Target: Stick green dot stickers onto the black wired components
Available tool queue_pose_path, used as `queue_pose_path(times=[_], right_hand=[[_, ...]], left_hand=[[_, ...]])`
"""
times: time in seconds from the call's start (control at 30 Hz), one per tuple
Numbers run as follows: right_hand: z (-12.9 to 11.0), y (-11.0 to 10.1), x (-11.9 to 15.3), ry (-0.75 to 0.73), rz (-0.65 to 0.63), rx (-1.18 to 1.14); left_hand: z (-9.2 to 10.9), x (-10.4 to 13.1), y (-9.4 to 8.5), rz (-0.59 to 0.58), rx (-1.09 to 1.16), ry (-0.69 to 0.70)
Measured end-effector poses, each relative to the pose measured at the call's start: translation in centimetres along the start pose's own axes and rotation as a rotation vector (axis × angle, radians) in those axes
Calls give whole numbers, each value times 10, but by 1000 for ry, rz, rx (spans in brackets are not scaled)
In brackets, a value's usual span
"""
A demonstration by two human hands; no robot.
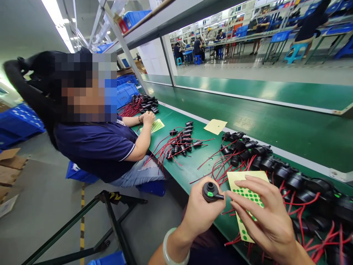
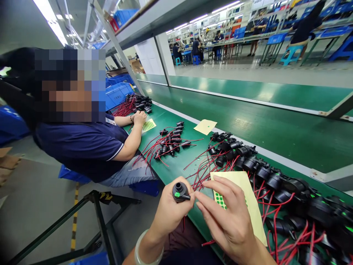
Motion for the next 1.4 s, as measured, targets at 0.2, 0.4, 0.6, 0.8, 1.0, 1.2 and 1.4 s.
queue_pose_path(times=[0.2, 0.4, 0.6, 0.8, 1.0, 1.2, 1.4], right_hand=[[3, -3, 4, -30, -227, 23], [-2, 4, 3, 14, -277, 3], [-7, 8, -1, 22, -329, 56], [11, 2, -9, 84, -264, 97], [91, 4, -54, 514, -46, 318], [172, 21, -73, 697, -116, 458], [201, 33, -61, 763, -210, 512]], left_hand=[[-15, 1, 1, -174, 513, -172], [-22, 6, 6, -79, 663, -232], [-33, 11, 7, -102, 521, -176], [-41, -2, 1, -131, 432, -97], [-54, -6, -8, 91, -103, 69], [-87, 13, 18, -195, -182, -99], [-109, 2, 37, -182, -84, -221]])
Point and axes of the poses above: each hand's wrist, its own x-axis away from the middle knuckle, its own y-axis out of the palm, z = x × y, the point moved 1 cm from there along -x, towards the middle knuckle, and after that the axes turned 13 degrees about y, right-handed, at the moved point
